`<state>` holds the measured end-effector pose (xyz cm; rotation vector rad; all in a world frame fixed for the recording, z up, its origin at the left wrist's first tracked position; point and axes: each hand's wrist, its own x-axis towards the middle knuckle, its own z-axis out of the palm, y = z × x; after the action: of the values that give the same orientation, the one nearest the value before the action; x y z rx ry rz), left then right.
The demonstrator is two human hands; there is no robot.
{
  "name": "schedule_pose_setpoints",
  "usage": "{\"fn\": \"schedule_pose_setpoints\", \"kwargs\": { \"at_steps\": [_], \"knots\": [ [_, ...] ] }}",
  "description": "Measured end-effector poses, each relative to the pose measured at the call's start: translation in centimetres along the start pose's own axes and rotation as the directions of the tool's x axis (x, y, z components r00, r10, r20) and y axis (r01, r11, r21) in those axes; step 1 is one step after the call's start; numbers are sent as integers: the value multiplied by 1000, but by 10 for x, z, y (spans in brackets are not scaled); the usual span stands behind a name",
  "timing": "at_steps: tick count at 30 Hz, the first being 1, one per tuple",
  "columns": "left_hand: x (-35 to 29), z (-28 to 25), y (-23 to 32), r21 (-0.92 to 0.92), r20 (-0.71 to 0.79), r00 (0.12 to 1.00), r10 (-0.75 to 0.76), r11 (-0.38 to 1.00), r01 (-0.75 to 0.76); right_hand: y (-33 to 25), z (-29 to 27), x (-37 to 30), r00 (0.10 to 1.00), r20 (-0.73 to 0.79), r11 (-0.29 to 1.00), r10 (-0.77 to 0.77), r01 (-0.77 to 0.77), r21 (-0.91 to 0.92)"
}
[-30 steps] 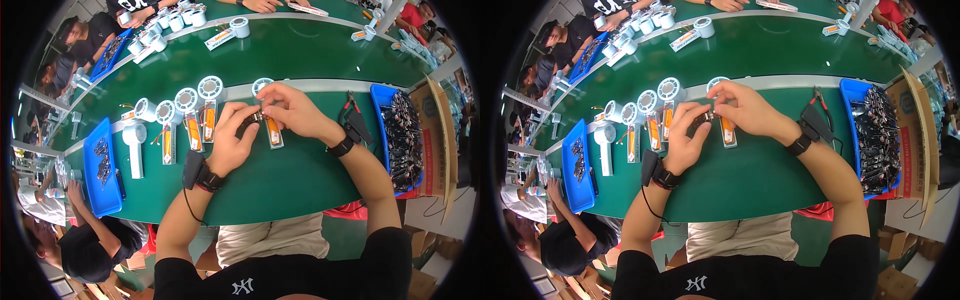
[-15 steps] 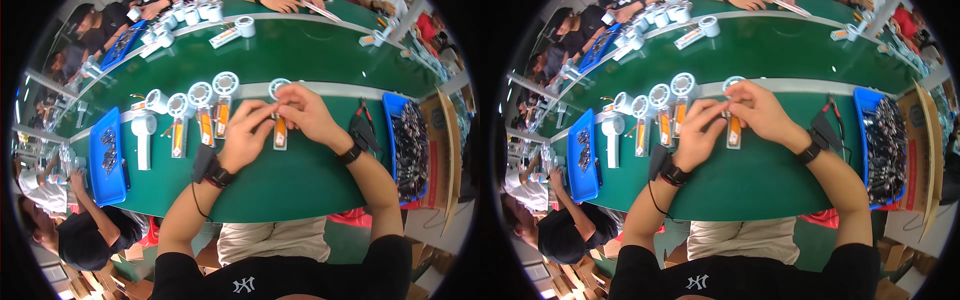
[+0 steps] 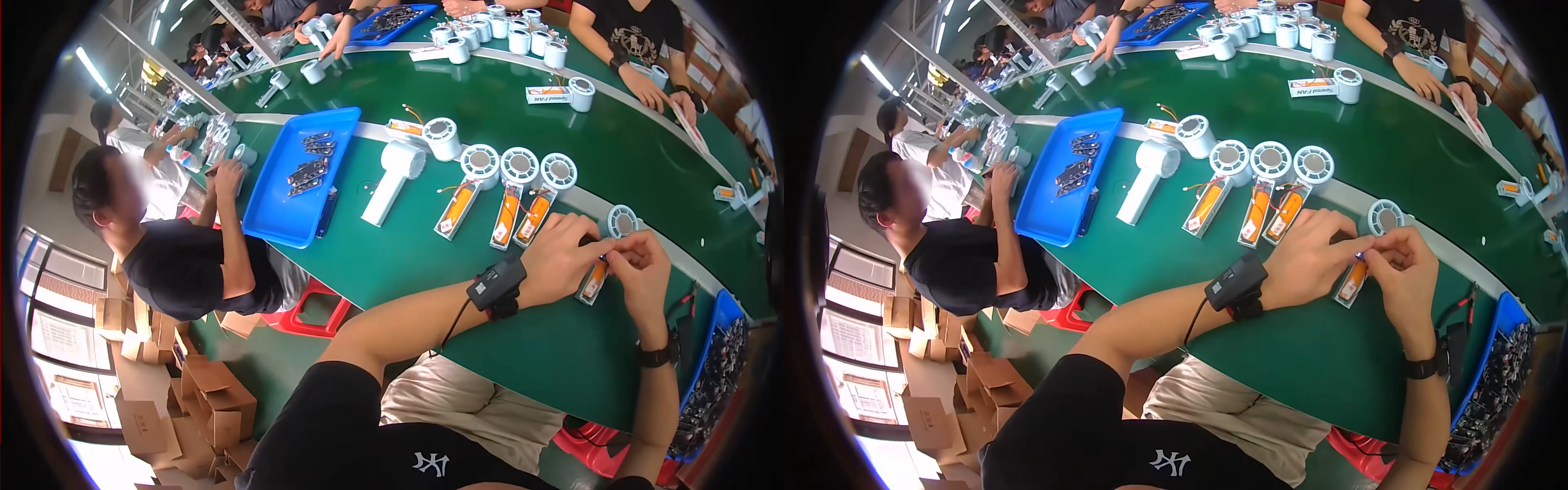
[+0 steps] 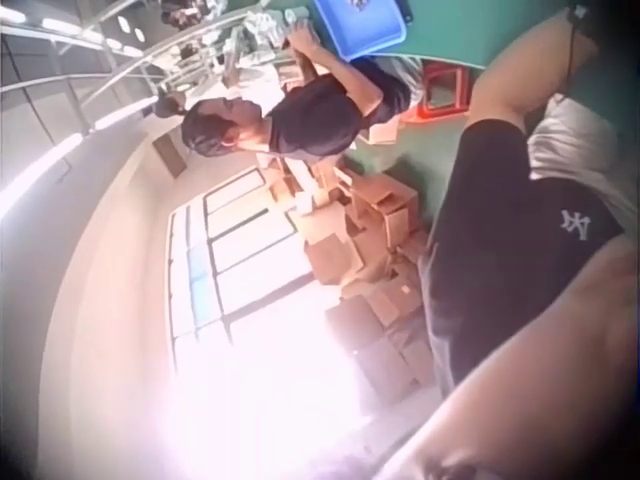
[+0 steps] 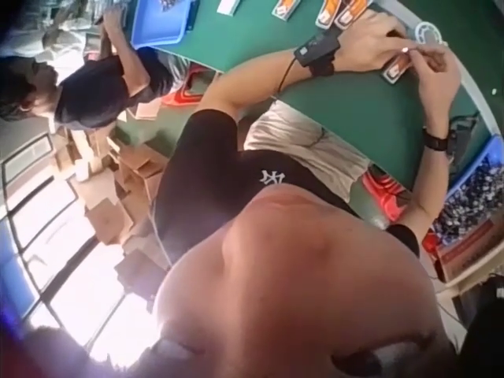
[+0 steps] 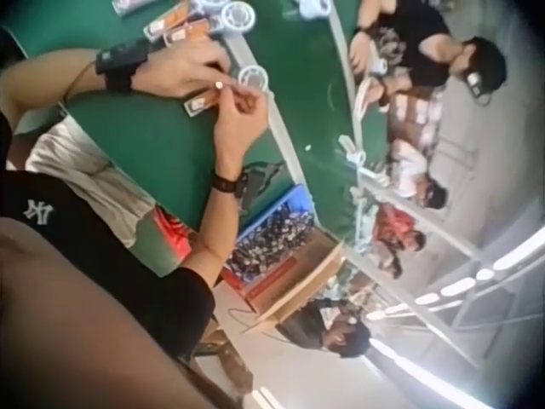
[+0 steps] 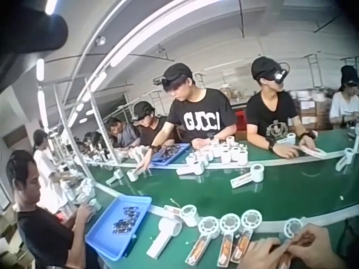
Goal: The person picks up a circuit board from a tray and connects the battery and motor wires to it by hand. They then fit the circuit board into the handle of the handheld fan and place the unit back onto the table.
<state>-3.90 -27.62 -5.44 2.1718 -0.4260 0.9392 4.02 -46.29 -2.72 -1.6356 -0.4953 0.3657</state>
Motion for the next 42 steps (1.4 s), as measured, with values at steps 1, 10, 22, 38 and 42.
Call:
{"fn": "schedule_pose_setpoints", "kwargs": {
  "at_steps": [1,10,22,38,42],
  "knots": [
    [0,1,0,18,-1,1000,10,1000,-10,0,1,0,1000,-10,1000,4,-4,-2],
    [3,2,1,68,0,998,55,996,-55,3,-2,3,1000,-18,999,-21,22,34],
    [0,2,8,-101,24,989,-146,984,148,-36,2,-5,997,7,976,-81,81,-204],
    [3,15,9,-682,413,750,-516,370,631,-9,-3,-1,955,76,774,-288,279,-568],
    [2,13,12,-613,413,722,-555,416,672,-7,-1,-2,844,203,505,-496,470,-724]
  ]
}}
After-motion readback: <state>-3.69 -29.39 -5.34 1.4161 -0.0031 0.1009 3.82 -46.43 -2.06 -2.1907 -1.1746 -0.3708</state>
